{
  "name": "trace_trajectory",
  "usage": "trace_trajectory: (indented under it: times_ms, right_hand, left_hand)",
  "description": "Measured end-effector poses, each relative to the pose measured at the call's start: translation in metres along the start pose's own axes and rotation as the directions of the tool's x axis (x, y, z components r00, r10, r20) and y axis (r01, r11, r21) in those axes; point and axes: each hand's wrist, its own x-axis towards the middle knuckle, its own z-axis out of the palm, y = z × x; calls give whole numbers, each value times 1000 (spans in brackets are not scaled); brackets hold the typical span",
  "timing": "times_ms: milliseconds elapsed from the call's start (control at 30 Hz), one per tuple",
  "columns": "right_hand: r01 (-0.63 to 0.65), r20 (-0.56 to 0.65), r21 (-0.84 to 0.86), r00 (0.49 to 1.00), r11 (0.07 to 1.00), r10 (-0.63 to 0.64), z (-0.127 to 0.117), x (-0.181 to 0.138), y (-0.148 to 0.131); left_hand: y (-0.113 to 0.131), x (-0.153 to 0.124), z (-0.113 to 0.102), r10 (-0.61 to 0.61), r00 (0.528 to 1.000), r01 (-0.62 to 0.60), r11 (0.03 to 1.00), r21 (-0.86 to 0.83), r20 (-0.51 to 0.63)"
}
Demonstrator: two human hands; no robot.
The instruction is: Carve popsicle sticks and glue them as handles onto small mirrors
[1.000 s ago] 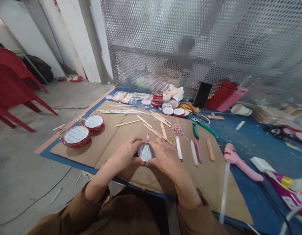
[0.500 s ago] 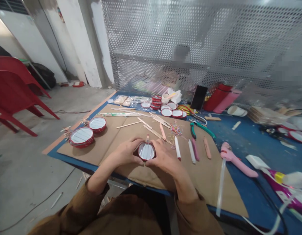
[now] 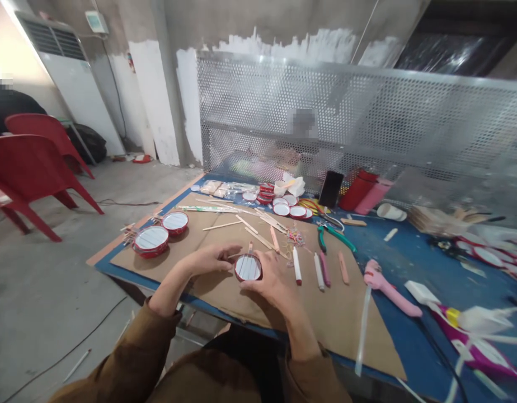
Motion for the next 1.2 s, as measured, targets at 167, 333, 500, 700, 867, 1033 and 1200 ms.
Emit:
trace_trajectory:
  times_ms: [167,333,500,700,867,1033,1200]
  right_hand:
    - [-7,-70,-20,998,1000,5,4,-3,-5]
    - [-18,-96,-8,995,1000,17,4,-5,-9]
    - [-39,-101,-22,994,999,37,2,-5,-13]
    - [-35,-172,-40,985,999,28,6,-9,-16]
    - [-57,-244,-49,969,997,44,13,-10,-18]
    - [-106,-248,-3,964,994,102,17,-8,-18]
    - [-119,-227,23,966,993,121,17,-8,-18]
  left_hand:
    - [6,0,5,18,998,-10,990,143,-61]
    - [13,1,13,43,996,-25,977,212,-81]
    - [12,1,14,17,994,4,980,198,-104]
    - [10,-4,15,-82,980,94,994,63,-179]
    - [8,-6,19,-211,946,147,956,-254,-246]
    - [9,1,21,-383,849,230,888,-398,-363]
    - [5,12,23,-485,770,276,839,-470,-414]
